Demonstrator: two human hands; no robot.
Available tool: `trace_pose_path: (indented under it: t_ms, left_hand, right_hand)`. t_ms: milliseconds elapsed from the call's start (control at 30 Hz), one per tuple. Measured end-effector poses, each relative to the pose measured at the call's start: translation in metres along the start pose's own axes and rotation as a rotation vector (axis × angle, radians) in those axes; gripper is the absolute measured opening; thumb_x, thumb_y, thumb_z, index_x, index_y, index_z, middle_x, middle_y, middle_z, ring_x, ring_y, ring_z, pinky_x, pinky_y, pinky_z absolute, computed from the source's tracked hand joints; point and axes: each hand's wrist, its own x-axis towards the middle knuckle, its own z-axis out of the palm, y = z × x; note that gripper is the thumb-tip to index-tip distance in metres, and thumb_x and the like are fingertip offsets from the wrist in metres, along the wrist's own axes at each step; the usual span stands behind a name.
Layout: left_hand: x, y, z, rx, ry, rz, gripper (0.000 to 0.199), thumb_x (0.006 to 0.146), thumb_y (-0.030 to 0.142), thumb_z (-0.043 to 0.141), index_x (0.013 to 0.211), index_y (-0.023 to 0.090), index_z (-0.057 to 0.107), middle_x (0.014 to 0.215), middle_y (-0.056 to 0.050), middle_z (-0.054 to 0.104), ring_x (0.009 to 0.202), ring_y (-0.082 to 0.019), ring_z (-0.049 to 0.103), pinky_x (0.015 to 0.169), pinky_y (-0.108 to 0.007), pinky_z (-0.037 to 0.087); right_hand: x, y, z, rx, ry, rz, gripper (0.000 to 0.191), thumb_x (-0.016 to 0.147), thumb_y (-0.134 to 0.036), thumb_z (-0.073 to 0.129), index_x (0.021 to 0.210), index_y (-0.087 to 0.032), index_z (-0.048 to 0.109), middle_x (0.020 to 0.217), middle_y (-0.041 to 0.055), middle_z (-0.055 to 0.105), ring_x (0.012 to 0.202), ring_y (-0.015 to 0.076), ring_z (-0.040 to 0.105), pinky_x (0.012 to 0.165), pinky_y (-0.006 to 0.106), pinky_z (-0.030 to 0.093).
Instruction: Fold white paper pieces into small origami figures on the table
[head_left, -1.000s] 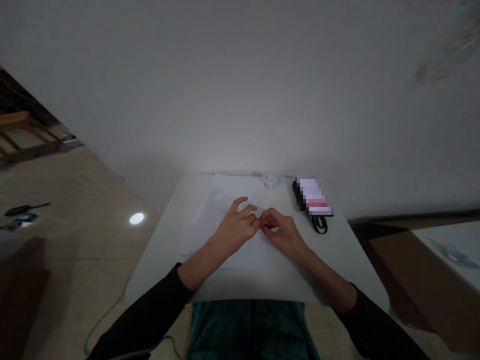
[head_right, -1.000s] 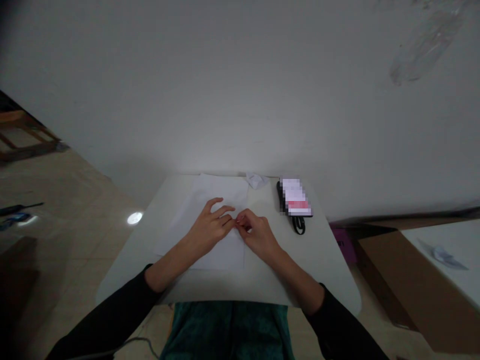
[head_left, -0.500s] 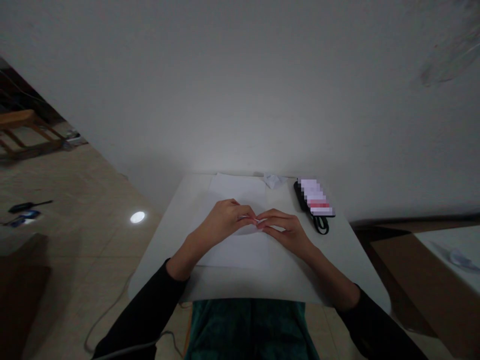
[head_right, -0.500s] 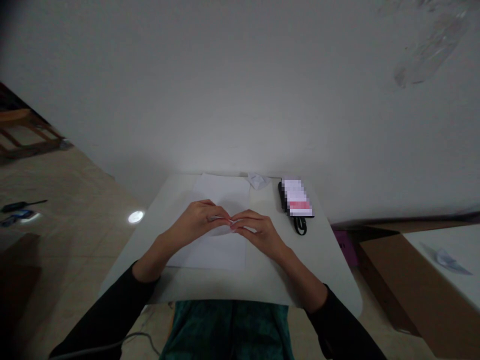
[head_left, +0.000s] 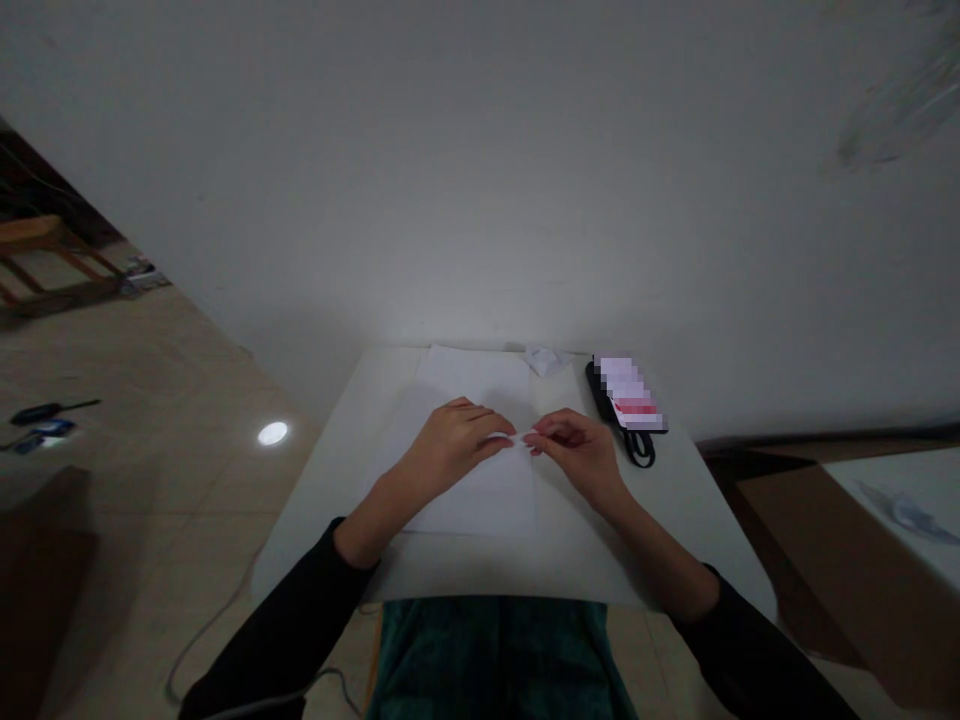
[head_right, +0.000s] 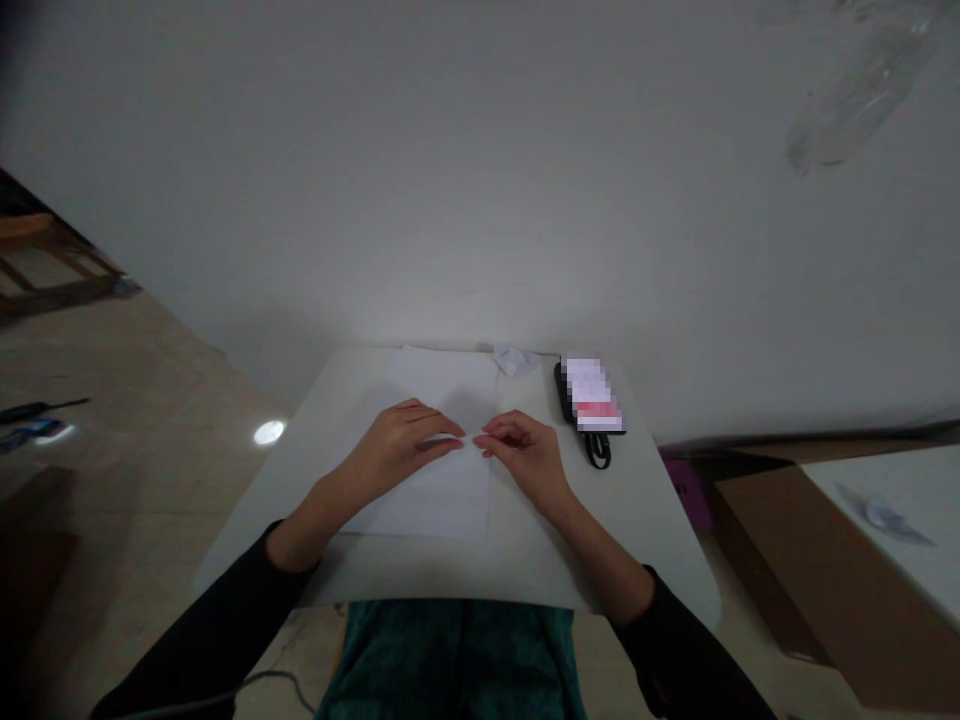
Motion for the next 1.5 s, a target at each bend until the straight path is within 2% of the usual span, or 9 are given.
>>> trace_pose_path:
  t_ms: [100, 267, 333, 400, 500, 767, 1000, 1233, 1500]
  left_hand:
    - [0.000, -0.001, -0.004, -0.040, 0.182, -0.076, 0.022, 0.087, 0.037, 0.063, 0.104, 0.022, 0.064, 0.101, -0.004, 0.072, 0.093, -0.018, 0.067, 0.086, -0.033, 0.046]
    - [0.002, -0.017, -0.007, -0.430, 0.772, -0.389, 0.077, 0.072, 0.055, 0.073, 0.136, 0.028, 0.040, 0.139, -0.014, 0.050, 0.121, -0.026, 0.054, 0.094, -0.042, 0.048]
    - [0.002, -0.021, 0.005, -0.776, 0.751, -0.450, 0.073, 0.078, 0.062, 0.061, 0.138, 0.027, 0.038, 0.135, -0.016, 0.054, 0.115, -0.025, 0.059, 0.088, -0.041, 0.052]
    - [0.003, -0.016, 0.024, -0.994, 0.563, -0.512, 0.076, 0.070, 0.062, 0.069, 0.131, 0.021, 0.049, 0.126, -0.017, 0.061, 0.106, -0.026, 0.064, 0.080, -0.038, 0.055]
    - [0.005, 0.003, 0.049, -1.058, 0.285, -0.661, 0.050, 0.064, 0.048, 0.079, 0.098, 0.013, 0.069, 0.101, -0.013, 0.072, 0.087, -0.024, 0.068, 0.072, -0.034, 0.056]
    - [0.006, 0.020, 0.047, -1.040, 0.508, -0.796, 0.034, 0.059, 0.043, 0.082, 0.064, 0.014, 0.066, 0.064, -0.005, 0.070, 0.054, -0.014, 0.061, 0.050, -0.026, 0.049]
    - [0.006, 0.024, 0.042, -1.140, 0.485, -0.733, 0.035, 0.067, 0.044, 0.078, 0.065, 0.014, 0.059, 0.051, -0.001, 0.063, 0.039, -0.008, 0.050, 0.040, -0.021, 0.038]
    - [0.004, 0.031, 0.040, -1.113, 0.452, -0.770, 0.029, 0.059, 0.038, 0.083, 0.063, 0.014, 0.069, 0.062, -0.006, 0.072, 0.053, -0.016, 0.065, 0.045, -0.023, 0.047]
    - [0.002, 0.033, 0.047, -1.252, 0.510, -0.796, 0.026, 0.063, 0.035, 0.083, 0.072, 0.013, 0.073, 0.070, -0.007, 0.075, 0.063, -0.018, 0.071, 0.062, -0.026, 0.059]
  right_hand:
    - [-0.001, -0.007, 0.002, 0.047, 0.079, -0.019, 0.037, 0.064, -0.034, 0.084, 0.062, -0.021, 0.049, 0.066, -0.0009, 0.067, 0.057, 0.0142, 0.065, 0.057, 0.030, 0.061]
    - [0.003, -0.010, -0.002, 0.155, 0.295, -0.100, 0.042, 0.068, -0.031, 0.081, 0.059, -0.021, 0.041, 0.069, -0.0012, 0.064, 0.061, 0.0159, 0.068, 0.056, 0.031, 0.062]
    - [0.005, -0.009, -0.003, 0.241, 0.353, -0.086, 0.041, 0.068, -0.031, 0.081, 0.062, -0.021, 0.042, 0.068, -0.0024, 0.062, 0.062, 0.0162, 0.069, 0.057, 0.031, 0.062]
    - [0.005, -0.007, -0.002, 0.297, 0.373, -0.060, 0.041, 0.069, -0.031, 0.081, 0.064, -0.021, 0.042, 0.068, -0.0030, 0.061, 0.062, 0.0155, 0.069, 0.059, 0.030, 0.062]
    - [0.002, -0.005, 0.005, 0.303, 0.343, -0.022, 0.040, 0.069, -0.032, 0.081, 0.064, -0.021, 0.042, 0.070, -0.0025, 0.063, 0.062, 0.0156, 0.070, 0.061, 0.031, 0.063]
    - [-0.012, -0.013, 0.014, 0.144, 0.113, -0.052, 0.032, 0.068, -0.031, 0.082, 0.086, -0.022, 0.057, 0.061, -0.0035, 0.068, 0.057, 0.0192, 0.071, 0.057, 0.031, 0.062]
    - [-0.017, -0.012, 0.013, 0.109, 0.033, -0.135, 0.022, 0.074, -0.028, 0.078, 0.086, -0.021, 0.061, 0.068, -0.0005, 0.072, 0.059, 0.0185, 0.072, 0.055, 0.029, 0.061]
    - [-0.015, -0.020, 0.015, 0.193, 0.157, -0.162, 0.032, 0.072, -0.024, 0.080, 0.084, -0.024, 0.050, 0.061, -0.0073, 0.067, 0.054, 0.0167, 0.070, 0.050, 0.026, 0.059]
    - [-0.021, -0.011, 0.009, -0.096, 0.171, -0.402, 0.011, 0.076, -0.016, 0.075, 0.082, -0.024, 0.072, 0.081, 0.0001, 0.073, 0.070, 0.0151, 0.071, 0.062, 0.027, 0.060]
